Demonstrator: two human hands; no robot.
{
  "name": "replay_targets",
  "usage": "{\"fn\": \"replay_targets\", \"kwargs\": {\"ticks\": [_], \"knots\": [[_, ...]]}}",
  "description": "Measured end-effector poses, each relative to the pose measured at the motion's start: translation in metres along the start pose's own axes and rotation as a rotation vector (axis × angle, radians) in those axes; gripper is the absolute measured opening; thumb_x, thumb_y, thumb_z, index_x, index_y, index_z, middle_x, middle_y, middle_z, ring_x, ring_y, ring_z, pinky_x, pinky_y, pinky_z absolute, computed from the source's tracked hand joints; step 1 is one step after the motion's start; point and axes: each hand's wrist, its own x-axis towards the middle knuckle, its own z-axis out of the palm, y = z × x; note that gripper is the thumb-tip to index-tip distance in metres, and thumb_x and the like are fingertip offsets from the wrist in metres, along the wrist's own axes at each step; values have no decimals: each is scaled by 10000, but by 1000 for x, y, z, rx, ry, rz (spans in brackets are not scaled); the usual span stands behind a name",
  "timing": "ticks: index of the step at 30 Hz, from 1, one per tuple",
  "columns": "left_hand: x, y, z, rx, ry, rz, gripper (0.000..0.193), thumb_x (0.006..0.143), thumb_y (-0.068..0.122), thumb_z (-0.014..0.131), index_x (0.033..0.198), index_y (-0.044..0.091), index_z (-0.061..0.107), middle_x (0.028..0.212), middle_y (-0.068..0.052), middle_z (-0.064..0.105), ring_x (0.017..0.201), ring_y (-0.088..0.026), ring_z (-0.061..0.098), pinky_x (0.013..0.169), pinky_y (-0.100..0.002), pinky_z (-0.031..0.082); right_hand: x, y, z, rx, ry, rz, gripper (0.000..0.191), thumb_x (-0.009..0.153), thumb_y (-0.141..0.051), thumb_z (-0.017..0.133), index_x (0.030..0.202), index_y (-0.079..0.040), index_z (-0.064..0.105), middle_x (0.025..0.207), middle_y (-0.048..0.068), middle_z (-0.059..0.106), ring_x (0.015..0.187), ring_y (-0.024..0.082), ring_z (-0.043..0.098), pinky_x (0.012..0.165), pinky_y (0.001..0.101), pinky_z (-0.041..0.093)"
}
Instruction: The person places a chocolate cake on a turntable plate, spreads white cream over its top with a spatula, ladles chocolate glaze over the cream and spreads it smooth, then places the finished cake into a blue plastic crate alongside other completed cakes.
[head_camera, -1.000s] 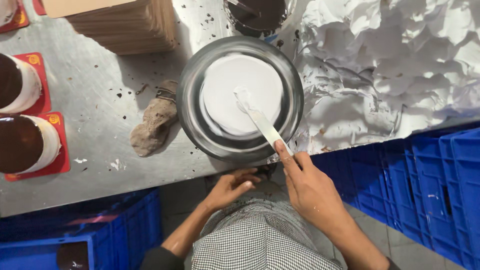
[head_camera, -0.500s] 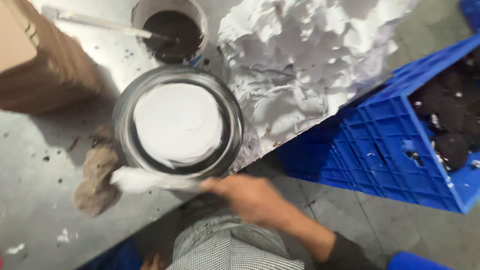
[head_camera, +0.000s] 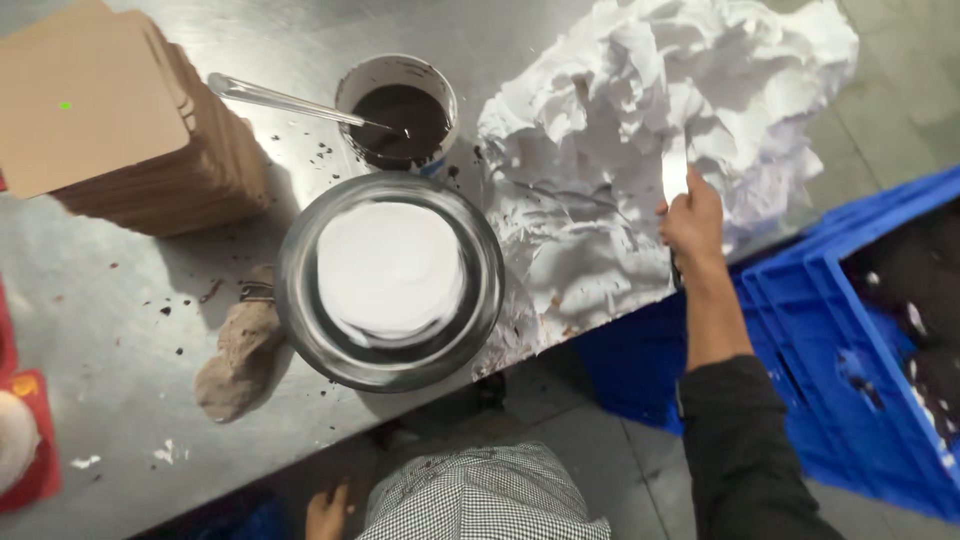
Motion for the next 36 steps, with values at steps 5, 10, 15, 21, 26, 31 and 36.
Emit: {"fn": "replay_targets", "kwargs": {"ticks": [5,10,15,21,26,31,36], "knots": [[-37,25,39,-229,-48,186,495,963,275,657,1307,-79,616,1137,-250,744,961,-280,721,786,-367,574,10,37,-34,666,-326,367,478,1019,-92,414,1483,-150,512,787,26,570,537,122,503,436,250,403],[-77,75,74,-587,-202,324,549,972,251,544,1486,76,465,1354,-125,665,1165,-251,670,905,-395,540,4,84,-58,838,-453,290,483,1058,-84,443,1537,-99,507,842,52,600,574,132,523,464,246,410],[-72,115,92,-980,-263,401,525,1009,321,505,1479,110,405,1345,-98,620,1185,-222,631,931,-422,539,-14,105,-76,827,-465,286,501,1043,-101,465,1544,-117,467,867,76,630,619,159,573,491,266,448],[-52,119,98,-1015,-369,467,327,1039,274,605,1215,1,569,1169,-96,680,1042,-186,637,898,-385,528,-39,67,-88,724,-663,87,482,1063,-85,445,1543,-62,495,927,120,646,728,180,596,617,284,482],[-47,117,92,-857,-314,623,326,1054,236,686,1015,-88,684,1037,-92,727,926,-150,635,852,-338,518,-49,-30,-66,321,-722,-495,444,1086,15,433,1500,-119,524,1016,90,633,957,179,609,921,322,500],[-28,135,4,-858,-184,521,437,994,227,624,1366,22,523,1069,-62,719,900,-133,672,812,-299,556,-94,-145,-35,-400,-450,-999,520,931,-2,605,1355,-297,670,1051,54,652,964,214,592,934,378,408],[-31,148,-32,-852,-339,530,422,974,184,597,1357,63,471,1080,-82,733,895,-165,707,796,-330,589,-139,-216,29,-803,-150,-1662,585,875,-39,675,1352,-376,712,1018,-11,586,1034,192,533,947,388,299]]}}
